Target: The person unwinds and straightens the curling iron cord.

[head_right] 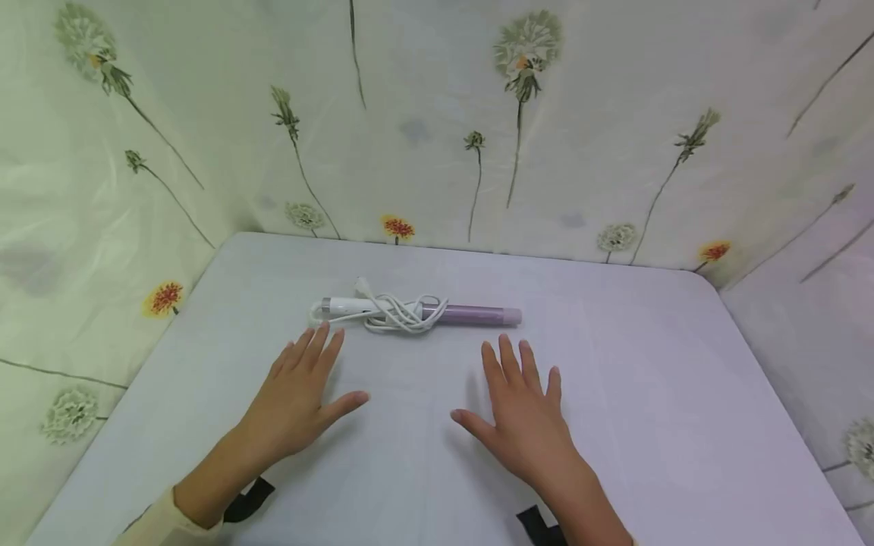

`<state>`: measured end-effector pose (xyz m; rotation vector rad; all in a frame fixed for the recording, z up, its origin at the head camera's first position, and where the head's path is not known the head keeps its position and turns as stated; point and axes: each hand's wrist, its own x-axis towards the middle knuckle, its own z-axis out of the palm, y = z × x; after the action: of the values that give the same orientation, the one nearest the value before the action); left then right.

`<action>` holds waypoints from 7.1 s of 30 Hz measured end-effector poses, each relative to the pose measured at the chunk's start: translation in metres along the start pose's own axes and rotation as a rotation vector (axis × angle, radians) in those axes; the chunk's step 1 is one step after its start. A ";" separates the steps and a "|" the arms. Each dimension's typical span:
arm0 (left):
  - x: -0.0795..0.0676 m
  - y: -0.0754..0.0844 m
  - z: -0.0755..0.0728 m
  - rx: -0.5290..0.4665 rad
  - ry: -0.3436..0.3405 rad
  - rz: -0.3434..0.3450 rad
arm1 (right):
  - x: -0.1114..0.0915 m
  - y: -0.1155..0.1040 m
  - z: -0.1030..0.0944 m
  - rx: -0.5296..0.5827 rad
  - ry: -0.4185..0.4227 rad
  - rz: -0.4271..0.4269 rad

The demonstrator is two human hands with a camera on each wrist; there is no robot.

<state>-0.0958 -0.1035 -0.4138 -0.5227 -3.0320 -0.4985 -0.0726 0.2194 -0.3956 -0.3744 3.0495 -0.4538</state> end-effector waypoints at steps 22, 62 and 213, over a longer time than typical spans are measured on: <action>0.065 -0.014 0.000 0.047 -0.066 -0.081 | 0.092 -0.057 0.006 -0.024 0.099 -0.220; 0.110 -0.015 0.034 0.364 0.175 0.000 | 0.190 -0.083 0.048 -0.092 -0.009 -0.110; 0.039 0.016 -0.023 -0.905 -0.305 0.149 | 0.133 0.026 0.004 0.913 -0.148 -0.259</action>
<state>-0.1279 -0.0842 -0.3841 -0.8887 -2.8123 -1.9401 -0.2071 0.2106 -0.4071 -0.6776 2.3079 -1.6194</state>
